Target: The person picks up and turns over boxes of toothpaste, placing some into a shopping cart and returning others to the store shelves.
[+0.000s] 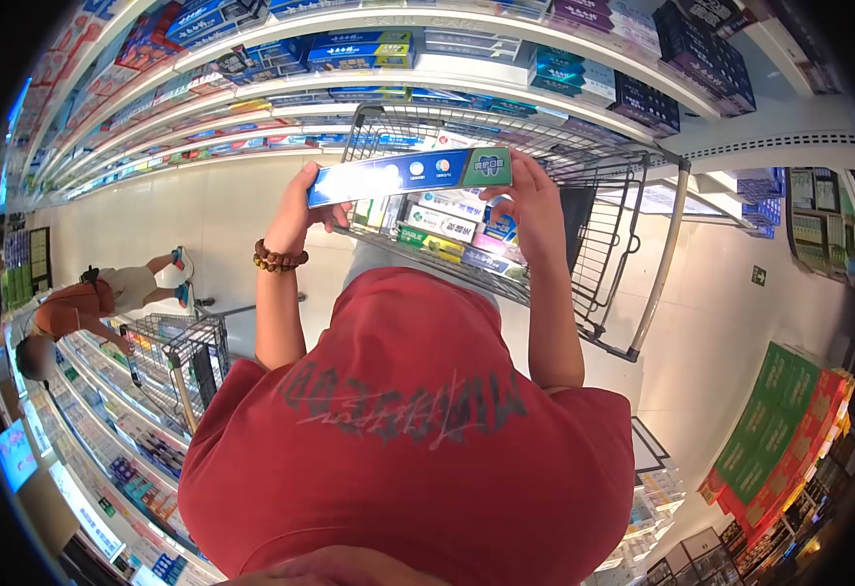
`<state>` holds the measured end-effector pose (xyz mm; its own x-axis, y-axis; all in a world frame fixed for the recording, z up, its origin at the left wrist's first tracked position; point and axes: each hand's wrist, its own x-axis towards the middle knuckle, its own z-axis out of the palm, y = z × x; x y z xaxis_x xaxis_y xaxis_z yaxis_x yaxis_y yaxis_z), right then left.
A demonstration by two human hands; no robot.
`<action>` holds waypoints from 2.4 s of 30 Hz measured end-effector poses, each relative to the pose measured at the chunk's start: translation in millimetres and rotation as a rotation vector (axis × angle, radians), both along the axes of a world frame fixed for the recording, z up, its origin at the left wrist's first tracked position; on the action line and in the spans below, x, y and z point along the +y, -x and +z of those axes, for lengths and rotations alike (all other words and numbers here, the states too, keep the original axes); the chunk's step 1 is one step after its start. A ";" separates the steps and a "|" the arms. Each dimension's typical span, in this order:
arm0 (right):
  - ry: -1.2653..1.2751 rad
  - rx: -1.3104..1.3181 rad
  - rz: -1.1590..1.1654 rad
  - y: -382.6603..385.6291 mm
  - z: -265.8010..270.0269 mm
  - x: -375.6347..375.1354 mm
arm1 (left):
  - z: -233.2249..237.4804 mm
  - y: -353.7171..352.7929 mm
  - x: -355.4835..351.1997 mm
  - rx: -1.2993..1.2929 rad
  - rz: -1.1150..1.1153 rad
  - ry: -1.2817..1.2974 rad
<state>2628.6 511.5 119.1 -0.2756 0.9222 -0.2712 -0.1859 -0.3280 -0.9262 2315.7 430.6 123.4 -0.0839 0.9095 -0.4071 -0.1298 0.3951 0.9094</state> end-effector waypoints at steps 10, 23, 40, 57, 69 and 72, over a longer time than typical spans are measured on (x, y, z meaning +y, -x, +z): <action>-0.098 0.057 -0.019 168.2 -8.8 62.3 | -36.3 182.6 87.2 -0.030 -0.083 -0.202; -0.427 -0.027 -0.098 223.5 22.9 82.4 | -0.6 244.0 150.0 -0.310 -0.184 -0.471; -0.487 -0.089 -0.336 245.0 -13.1 117.5 | -24.9 231.4 177.3 -0.099 0.001 -0.546; -0.775 -0.412 -0.511 275.5 -0.1 165.1 | -19.3 211.1 229.1 0.936 0.350 -0.894; -0.878 0.059 -0.427 277.9 1.7 193.3 | -20.2 202.7 249.7 0.939 0.384 -0.802; -0.912 -0.044 -0.371 279.1 -0.1 196.2 | -24.5 203.4 254.0 0.953 0.403 -0.805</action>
<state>2349.5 707.7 119.0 0.0666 0.8091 0.5839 -0.0923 0.5877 -0.8038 2112.3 684.7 98.9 -0.3567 0.7119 0.6050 0.7103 -0.2140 0.6706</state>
